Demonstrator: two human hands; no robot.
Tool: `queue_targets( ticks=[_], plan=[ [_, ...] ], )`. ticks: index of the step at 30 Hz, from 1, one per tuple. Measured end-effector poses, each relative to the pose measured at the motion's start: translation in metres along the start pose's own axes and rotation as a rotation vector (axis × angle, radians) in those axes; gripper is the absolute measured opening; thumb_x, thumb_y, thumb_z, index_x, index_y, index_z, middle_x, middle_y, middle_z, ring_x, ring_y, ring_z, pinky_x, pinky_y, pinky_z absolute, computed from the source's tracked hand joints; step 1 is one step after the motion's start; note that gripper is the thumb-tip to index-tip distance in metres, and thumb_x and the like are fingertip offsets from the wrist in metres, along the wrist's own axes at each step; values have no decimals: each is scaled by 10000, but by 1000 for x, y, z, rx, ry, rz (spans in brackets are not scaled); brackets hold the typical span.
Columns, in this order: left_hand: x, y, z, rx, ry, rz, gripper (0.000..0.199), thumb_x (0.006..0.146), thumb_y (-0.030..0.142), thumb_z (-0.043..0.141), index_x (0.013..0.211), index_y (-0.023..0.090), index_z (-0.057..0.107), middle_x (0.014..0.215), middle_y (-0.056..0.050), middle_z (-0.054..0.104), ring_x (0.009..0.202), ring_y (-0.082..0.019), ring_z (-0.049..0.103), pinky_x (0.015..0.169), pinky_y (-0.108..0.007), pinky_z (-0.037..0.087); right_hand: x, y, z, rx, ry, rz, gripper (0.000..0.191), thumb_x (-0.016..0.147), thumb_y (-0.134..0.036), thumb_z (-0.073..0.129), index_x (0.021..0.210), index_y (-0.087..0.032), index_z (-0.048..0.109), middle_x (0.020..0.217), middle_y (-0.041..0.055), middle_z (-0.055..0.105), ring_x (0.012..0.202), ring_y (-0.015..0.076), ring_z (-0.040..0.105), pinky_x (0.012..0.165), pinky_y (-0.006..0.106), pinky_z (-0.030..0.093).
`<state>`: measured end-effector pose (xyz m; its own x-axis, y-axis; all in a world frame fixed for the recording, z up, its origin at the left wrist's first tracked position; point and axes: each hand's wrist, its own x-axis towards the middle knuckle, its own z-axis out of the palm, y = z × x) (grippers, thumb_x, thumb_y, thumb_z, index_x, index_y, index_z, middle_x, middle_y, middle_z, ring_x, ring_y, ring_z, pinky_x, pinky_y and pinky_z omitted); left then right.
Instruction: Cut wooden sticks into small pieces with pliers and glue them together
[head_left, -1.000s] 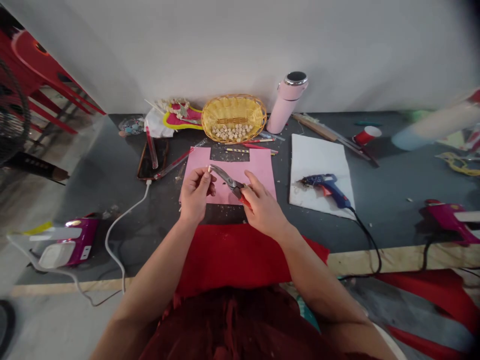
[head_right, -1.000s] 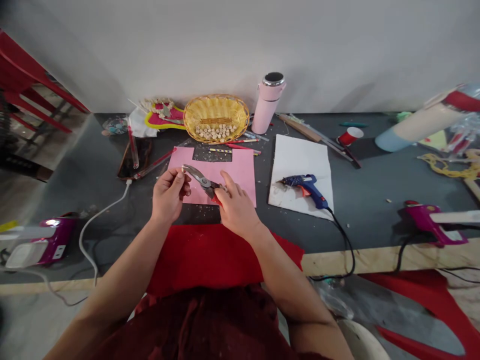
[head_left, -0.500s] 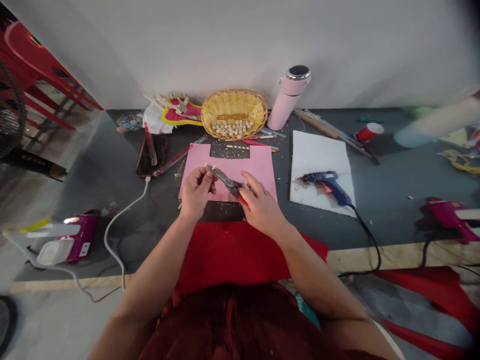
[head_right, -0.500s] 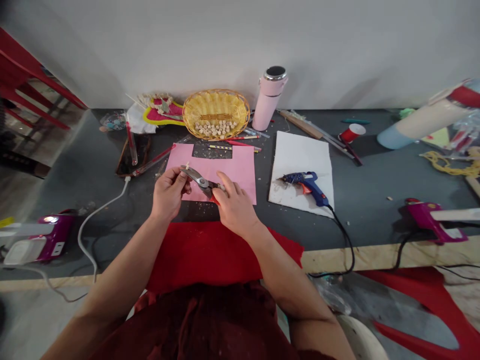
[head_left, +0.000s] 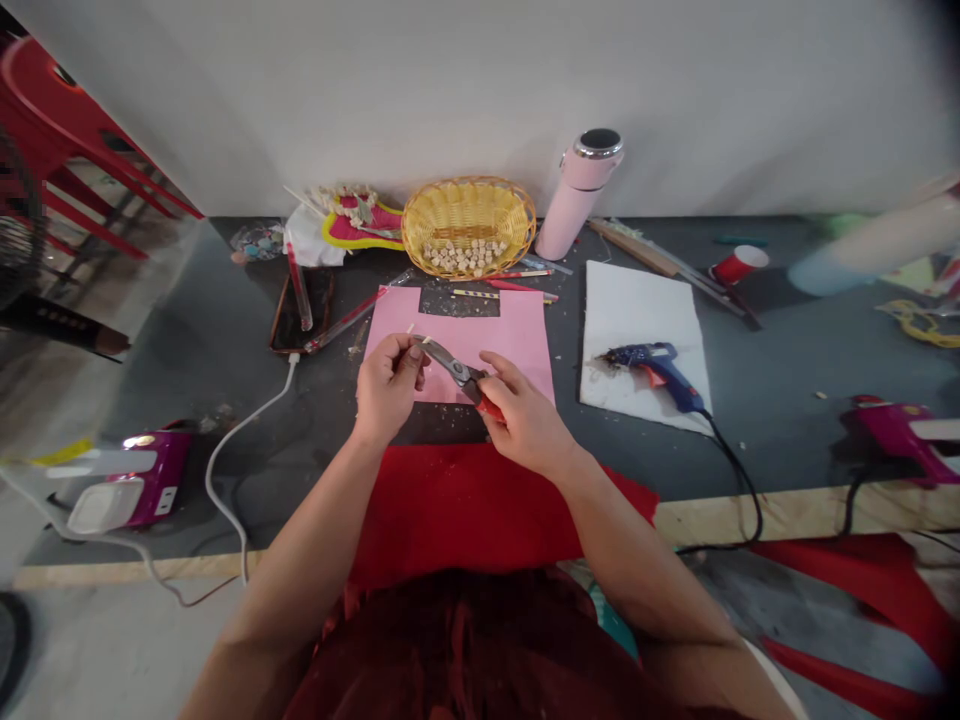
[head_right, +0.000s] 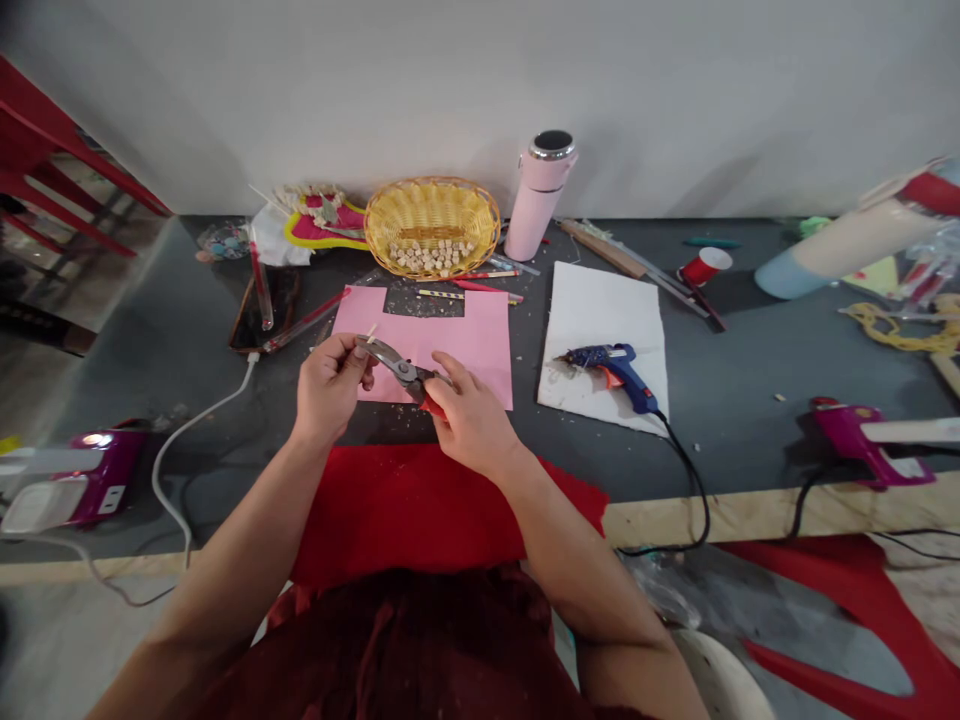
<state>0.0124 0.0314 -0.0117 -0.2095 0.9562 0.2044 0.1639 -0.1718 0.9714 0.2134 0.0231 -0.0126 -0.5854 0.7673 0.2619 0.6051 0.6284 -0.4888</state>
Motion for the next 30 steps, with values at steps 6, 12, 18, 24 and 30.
queue_targets(
  ticks=[6,12,18,24,30],
  plan=[
    [-3,5,1,18,7,15,142,888,283,534,839,166,598,686,1,575,497,-57,485,458,-173,412,0,1,5,57,43,134,605,793,-163,537,1342,-150,282,1284,184,525,1110,273,578,882,424,523],
    [-5,8,5,-68,-24,43,184,874,350,565,889,171,608,711,-7,577,515,-67,491,481,-190,413,1,-3,-1,-44,-32,165,542,764,-131,517,1288,-203,397,1118,122,613,998,270,603,814,413,528],
    [-5,8,3,244,-54,221,221,925,330,480,820,177,599,653,-9,549,604,-102,507,589,-221,415,1,-7,-3,16,-5,177,503,761,-119,509,1248,-206,420,1117,107,616,967,235,613,825,369,516],
    [-10,8,2,340,-23,302,246,931,277,466,742,178,589,681,-24,574,624,-111,520,617,-230,418,-1,-9,-3,18,-25,189,479,757,-116,496,1226,-193,440,1094,112,631,944,245,627,808,374,520],
    [-9,9,2,379,20,303,163,911,263,505,824,186,619,746,-32,615,655,-120,531,657,-244,435,-1,-8,2,13,3,197,503,737,-106,502,1225,-205,432,1085,107,632,923,240,627,789,371,523]
  ],
)
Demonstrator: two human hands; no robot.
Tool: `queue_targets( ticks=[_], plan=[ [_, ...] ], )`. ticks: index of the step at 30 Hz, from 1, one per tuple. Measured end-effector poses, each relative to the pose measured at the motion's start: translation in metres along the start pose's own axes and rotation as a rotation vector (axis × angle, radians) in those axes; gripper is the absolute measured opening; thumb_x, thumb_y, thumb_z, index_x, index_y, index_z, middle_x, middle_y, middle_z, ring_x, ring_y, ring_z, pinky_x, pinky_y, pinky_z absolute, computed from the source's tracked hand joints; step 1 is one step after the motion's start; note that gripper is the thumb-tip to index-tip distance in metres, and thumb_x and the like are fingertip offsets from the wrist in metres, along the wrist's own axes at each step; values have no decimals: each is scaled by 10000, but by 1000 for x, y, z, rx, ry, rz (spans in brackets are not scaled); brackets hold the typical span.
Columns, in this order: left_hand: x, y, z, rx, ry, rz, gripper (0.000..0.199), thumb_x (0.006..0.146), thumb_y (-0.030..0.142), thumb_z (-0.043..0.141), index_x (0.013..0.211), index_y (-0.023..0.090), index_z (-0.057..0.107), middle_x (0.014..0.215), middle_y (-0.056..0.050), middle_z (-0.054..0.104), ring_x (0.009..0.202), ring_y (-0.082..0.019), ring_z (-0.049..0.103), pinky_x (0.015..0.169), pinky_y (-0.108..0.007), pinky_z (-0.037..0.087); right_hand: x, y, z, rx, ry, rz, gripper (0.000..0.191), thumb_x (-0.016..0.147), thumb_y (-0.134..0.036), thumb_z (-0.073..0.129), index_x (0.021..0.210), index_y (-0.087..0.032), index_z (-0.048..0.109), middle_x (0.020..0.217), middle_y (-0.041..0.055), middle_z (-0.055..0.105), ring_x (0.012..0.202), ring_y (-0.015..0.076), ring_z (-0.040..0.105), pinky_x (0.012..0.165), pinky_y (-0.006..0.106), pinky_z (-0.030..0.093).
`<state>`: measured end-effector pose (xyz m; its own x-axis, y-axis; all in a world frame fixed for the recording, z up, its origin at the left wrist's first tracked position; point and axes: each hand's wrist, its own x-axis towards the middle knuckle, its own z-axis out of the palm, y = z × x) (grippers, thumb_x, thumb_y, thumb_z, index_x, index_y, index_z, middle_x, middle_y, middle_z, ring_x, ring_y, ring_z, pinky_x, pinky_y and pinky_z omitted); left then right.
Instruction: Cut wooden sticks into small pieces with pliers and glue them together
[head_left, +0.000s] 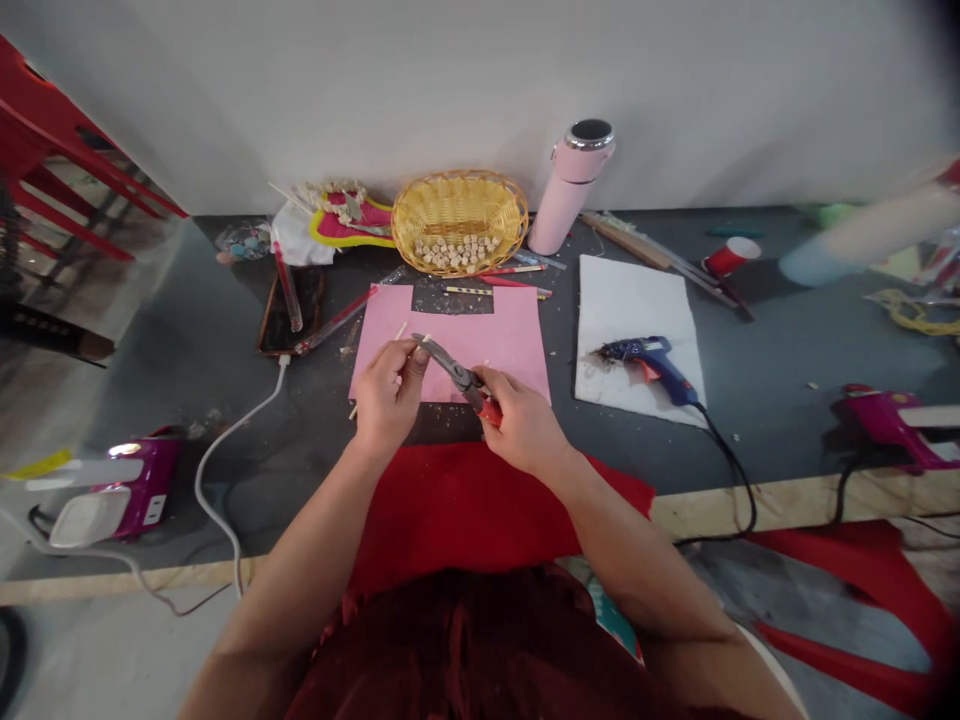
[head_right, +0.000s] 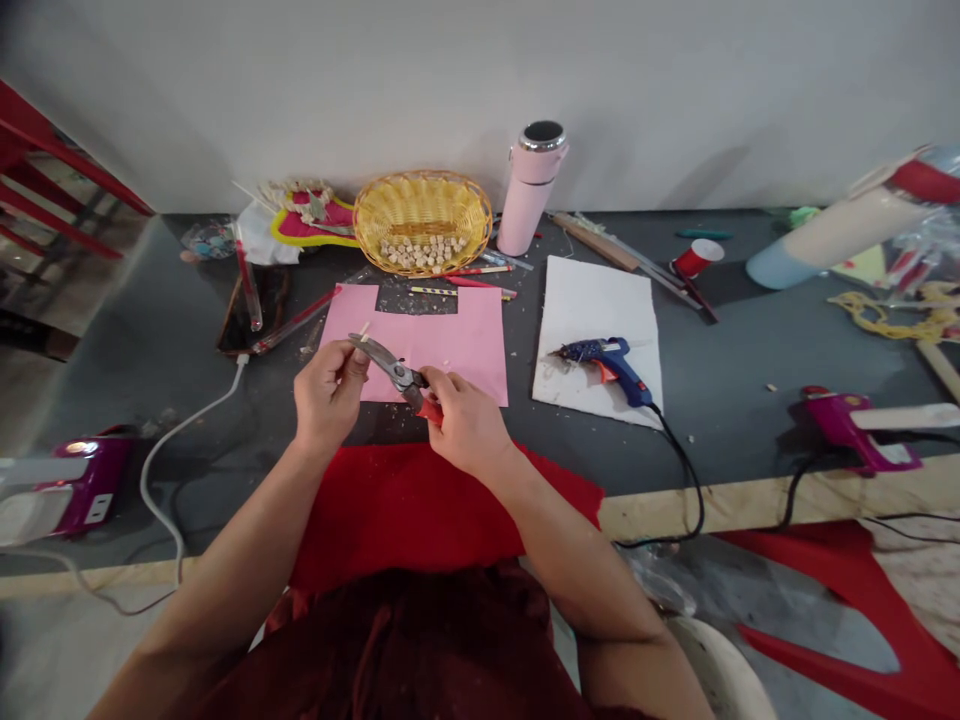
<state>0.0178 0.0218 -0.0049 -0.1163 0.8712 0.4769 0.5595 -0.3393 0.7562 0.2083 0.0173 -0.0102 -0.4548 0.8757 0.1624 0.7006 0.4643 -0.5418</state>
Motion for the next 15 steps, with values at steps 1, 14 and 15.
queue_targets(
  ticks=[1,14,15],
  plan=[
    [0,0,0,3,16,5,149,903,264,520,826,187,622,755,-34,622,670,-124,538,667,-246,437,0,0,0,-1,3,-3,505,737,-104,500,1227,-205,430,1091,107,629,920,237,627,789,369,523],
    [2,-6,-6,51,-83,83,191,883,185,485,749,179,621,792,-48,662,757,-149,615,720,-252,460,3,2,-3,-56,-30,-56,597,745,-105,515,1315,-204,367,1171,122,576,1059,271,556,868,416,501],
    [3,-7,-6,74,-93,92,189,882,181,482,750,179,617,793,-47,663,766,-150,618,724,-251,458,3,3,-3,-50,-36,-57,595,741,-101,516,1310,-201,374,1164,122,578,1061,271,556,867,413,501]
  ],
)
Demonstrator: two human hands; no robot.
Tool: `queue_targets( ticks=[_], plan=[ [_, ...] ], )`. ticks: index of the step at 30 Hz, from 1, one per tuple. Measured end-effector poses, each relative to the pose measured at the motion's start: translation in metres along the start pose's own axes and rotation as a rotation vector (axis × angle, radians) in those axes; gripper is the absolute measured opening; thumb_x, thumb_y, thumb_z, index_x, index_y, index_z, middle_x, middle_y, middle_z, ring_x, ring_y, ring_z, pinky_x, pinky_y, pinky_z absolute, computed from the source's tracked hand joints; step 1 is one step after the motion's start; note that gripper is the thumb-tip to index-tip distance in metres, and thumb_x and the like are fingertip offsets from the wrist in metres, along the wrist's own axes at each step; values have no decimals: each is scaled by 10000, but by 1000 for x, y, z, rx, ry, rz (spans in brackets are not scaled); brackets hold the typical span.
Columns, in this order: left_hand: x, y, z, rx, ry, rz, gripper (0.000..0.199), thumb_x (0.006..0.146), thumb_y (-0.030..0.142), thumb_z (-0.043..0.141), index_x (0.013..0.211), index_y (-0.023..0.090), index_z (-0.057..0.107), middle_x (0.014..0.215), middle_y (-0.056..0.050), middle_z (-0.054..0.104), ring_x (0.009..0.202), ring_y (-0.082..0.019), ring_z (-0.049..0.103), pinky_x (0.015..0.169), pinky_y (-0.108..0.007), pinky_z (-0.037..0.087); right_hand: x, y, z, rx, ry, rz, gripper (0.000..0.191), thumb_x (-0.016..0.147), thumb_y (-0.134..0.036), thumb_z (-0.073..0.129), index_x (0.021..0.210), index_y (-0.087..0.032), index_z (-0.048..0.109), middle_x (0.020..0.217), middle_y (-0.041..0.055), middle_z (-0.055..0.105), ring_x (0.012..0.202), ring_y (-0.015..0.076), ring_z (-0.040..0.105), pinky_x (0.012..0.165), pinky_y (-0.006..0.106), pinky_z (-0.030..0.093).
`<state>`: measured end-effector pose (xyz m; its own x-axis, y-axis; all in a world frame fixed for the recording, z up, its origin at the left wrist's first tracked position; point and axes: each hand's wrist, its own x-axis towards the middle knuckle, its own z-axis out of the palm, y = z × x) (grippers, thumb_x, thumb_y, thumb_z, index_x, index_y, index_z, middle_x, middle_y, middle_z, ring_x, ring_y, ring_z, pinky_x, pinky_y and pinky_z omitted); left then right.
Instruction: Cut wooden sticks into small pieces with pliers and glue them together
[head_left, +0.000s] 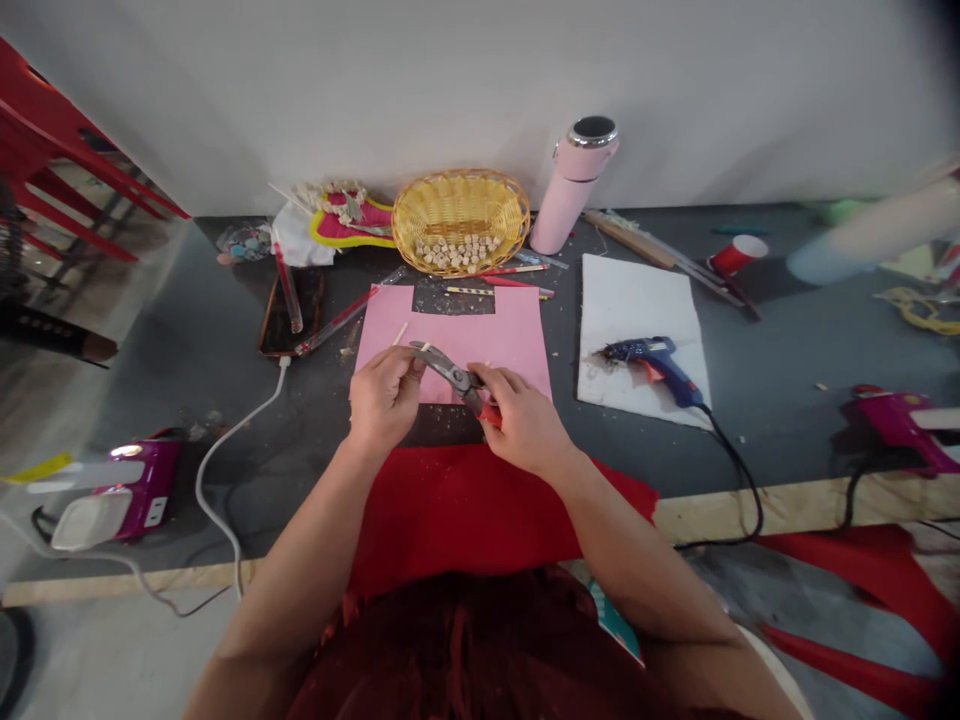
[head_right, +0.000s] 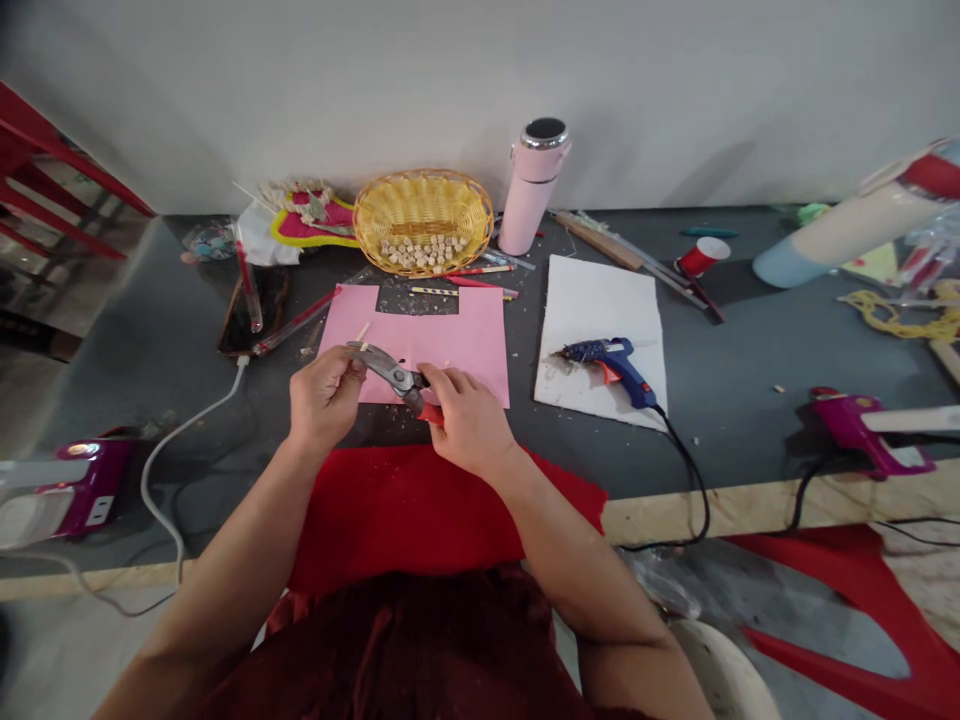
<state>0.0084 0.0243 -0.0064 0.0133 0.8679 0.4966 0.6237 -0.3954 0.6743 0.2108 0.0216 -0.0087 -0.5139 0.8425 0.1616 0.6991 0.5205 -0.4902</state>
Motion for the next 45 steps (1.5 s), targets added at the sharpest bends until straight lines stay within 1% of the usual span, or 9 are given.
queue_targets(
  ticks=[3,11,18,24,29,35,39,42,45],
  plan=[
    [0,-1,-1,31,-15,0,191,886,179,472,762,183,616,775,-44,658,768,-153,617,715,-251,452,-1,0,0,32,-14,3,562,746,-99,509,1286,-206,397,1126,115,599,1025,259,577,847,397,506],
    [0,8,0,-45,25,-45,203,879,229,525,700,186,611,699,-31,624,684,-140,585,657,-234,428,-3,-3,0,32,-14,55,514,732,-103,505,1229,-210,432,1093,107,632,930,245,625,791,375,519],
    [2,8,2,-26,105,-40,148,875,197,531,777,192,641,754,-35,648,755,-148,608,713,-240,444,-1,-2,3,52,7,37,502,774,-127,491,1262,-210,409,1118,108,616,960,247,612,800,378,520],
    [1,0,0,54,30,40,170,849,103,475,779,184,608,753,-31,648,698,-135,601,652,-234,443,0,1,0,22,-3,-4,590,758,-107,507,1320,-215,364,1189,117,572,1016,253,575,856,405,504],
    [1,-1,-3,109,-24,48,189,841,73,448,773,178,590,721,-20,644,665,-125,604,621,-219,442,0,1,0,50,-22,0,573,748,-90,508,1297,-210,397,1140,111,593,998,240,582,856,385,501],
    [-1,6,-2,131,29,38,192,862,89,444,749,169,577,716,-16,653,649,-111,608,605,-205,444,-3,-5,-2,54,-37,42,488,768,-118,486,1250,-178,439,1078,115,627,939,247,618,814,379,508],
    [0,9,0,128,53,36,175,887,126,461,773,164,589,752,-25,672,691,-111,625,634,-204,461,-3,-5,0,75,-20,52,491,756,-114,490,1240,-177,437,1081,117,631,940,249,626,809,377,510],
    [1,9,1,141,106,68,98,878,186,536,830,162,618,793,-37,684,723,-118,632,674,-214,479,-3,-4,3,102,9,50,487,758,-112,493,1235,-185,427,1091,114,629,935,239,624,803,368,512],
    [1,6,1,152,130,84,113,872,166,531,808,161,623,778,-39,685,728,-124,639,679,-222,491,-3,-3,4,108,11,29,498,764,-112,494,1248,-199,416,1103,106,618,942,229,613,810,361,510]
  ],
)
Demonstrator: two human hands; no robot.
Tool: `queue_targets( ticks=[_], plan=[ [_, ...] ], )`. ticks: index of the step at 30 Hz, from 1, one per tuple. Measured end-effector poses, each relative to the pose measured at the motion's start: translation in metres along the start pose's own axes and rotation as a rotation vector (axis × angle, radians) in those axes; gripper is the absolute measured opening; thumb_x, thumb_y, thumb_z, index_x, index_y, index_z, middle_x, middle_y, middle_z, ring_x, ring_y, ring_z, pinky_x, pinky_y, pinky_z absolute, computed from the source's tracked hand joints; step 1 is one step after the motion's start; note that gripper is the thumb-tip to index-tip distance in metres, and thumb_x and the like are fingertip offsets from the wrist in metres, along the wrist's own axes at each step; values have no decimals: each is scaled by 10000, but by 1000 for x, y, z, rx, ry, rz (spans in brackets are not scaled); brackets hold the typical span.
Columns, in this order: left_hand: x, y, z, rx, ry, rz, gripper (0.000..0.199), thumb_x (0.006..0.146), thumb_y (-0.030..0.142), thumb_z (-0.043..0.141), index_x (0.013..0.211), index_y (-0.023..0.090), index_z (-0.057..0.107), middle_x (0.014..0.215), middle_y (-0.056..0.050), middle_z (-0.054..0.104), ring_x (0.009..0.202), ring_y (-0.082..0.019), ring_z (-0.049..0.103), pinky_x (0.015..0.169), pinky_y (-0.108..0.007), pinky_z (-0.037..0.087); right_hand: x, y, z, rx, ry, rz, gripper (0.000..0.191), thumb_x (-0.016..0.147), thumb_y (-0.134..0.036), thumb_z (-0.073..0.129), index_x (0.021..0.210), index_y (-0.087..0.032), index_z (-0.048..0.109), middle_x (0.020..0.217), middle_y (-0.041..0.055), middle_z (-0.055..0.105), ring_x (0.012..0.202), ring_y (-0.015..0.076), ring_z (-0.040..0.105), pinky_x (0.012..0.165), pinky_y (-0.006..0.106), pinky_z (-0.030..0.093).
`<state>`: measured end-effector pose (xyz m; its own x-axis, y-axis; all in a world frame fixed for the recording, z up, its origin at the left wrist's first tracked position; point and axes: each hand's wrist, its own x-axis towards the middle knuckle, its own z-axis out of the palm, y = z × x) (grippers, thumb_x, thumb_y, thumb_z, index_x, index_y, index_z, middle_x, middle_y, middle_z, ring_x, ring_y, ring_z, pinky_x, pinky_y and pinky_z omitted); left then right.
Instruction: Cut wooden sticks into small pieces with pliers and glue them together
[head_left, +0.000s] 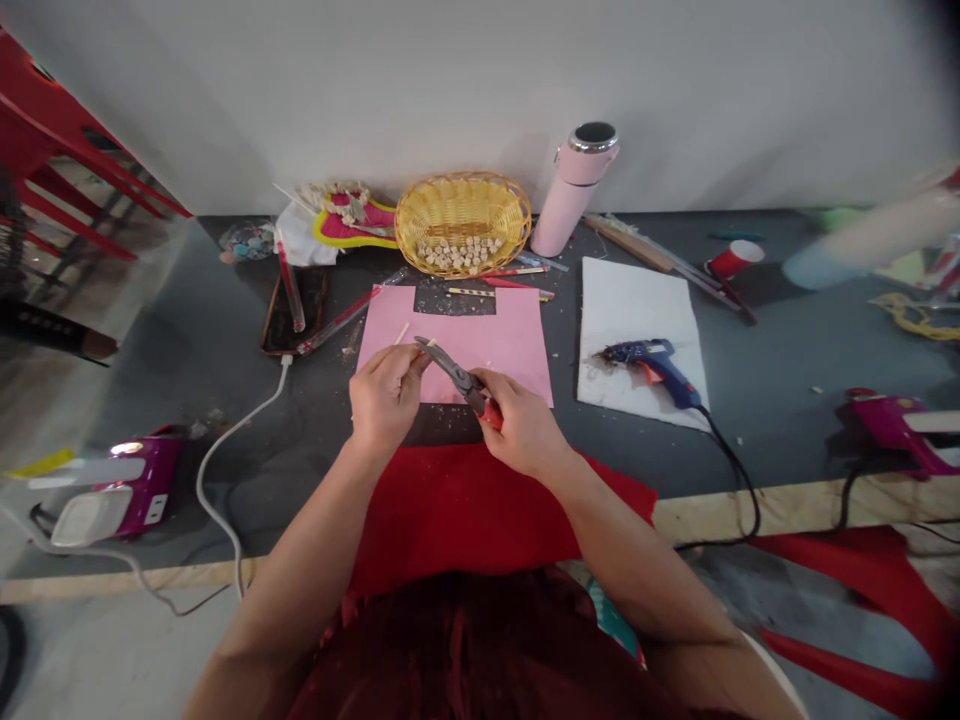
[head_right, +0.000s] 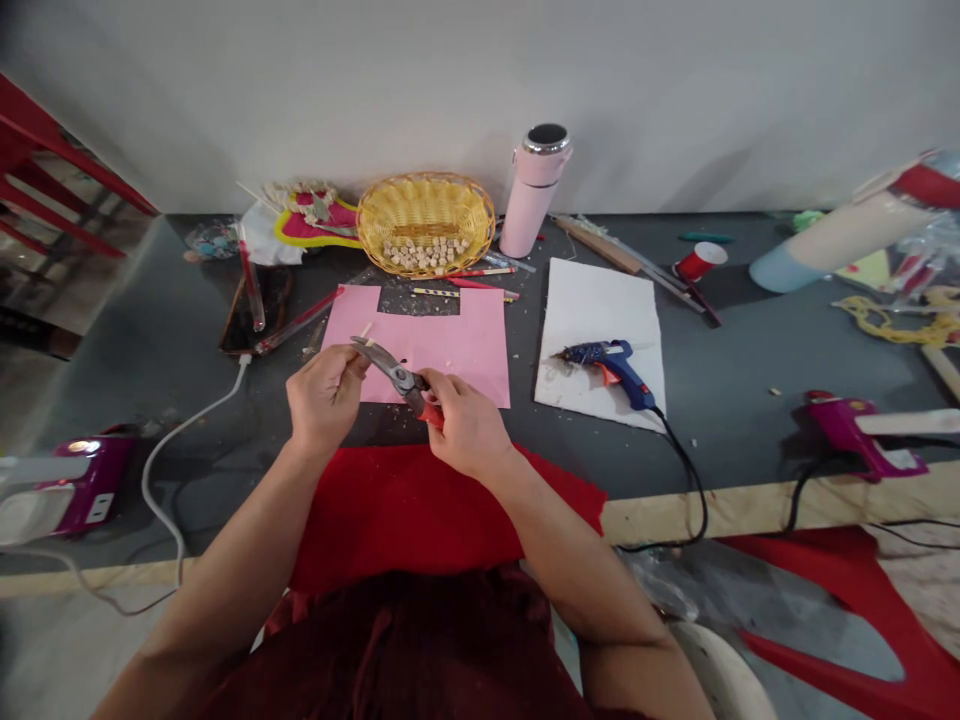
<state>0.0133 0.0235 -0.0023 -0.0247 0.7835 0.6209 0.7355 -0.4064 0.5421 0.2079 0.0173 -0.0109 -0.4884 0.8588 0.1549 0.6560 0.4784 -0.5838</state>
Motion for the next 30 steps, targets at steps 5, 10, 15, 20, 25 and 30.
queue_targets(
  ticks=[5,10,15,20,25,30],
  plan=[
    [-2,-6,0,-26,-29,33,174,839,79,463,770,162,600,767,-35,676,729,-127,644,668,-227,498,2,3,-2,-69,-2,-43,598,744,-100,508,1318,-199,370,1166,122,573,995,248,571,847,395,497],
    [-2,-8,0,-19,-87,44,197,795,35,430,726,167,558,728,-25,654,675,-120,619,638,-224,484,3,5,-2,-49,-15,-51,601,730,-84,505,1305,-206,381,1155,120,570,1005,246,562,863,402,491],
    [-1,-5,0,-6,-66,50,208,785,21,420,728,173,552,715,-18,655,670,-121,620,617,-214,473,0,0,-4,-40,-37,2,521,743,-101,498,1251,-193,427,1073,114,608,932,241,595,793,376,503],
    [-1,1,0,16,-61,25,187,872,120,479,706,164,554,734,-34,672,674,-121,623,624,-216,464,-1,-2,-3,-37,-29,22,477,761,-122,490,1231,-181,434,1074,120,623,921,240,618,789,368,506],
    [0,1,0,16,-11,-20,85,869,195,560,840,171,636,792,-37,692,752,-133,646,691,-229,486,1,-1,-1,-23,-6,18,485,763,-115,484,1238,-194,421,1093,109,619,930,230,614,793,358,510],
    [-3,-5,1,3,-9,-9,178,833,71,493,830,172,640,782,-27,691,758,-134,654,693,-235,500,2,2,-2,-87,-3,-33,608,736,-99,499,1321,-200,367,1196,122,564,1072,268,549,884,413,489]
  ],
)
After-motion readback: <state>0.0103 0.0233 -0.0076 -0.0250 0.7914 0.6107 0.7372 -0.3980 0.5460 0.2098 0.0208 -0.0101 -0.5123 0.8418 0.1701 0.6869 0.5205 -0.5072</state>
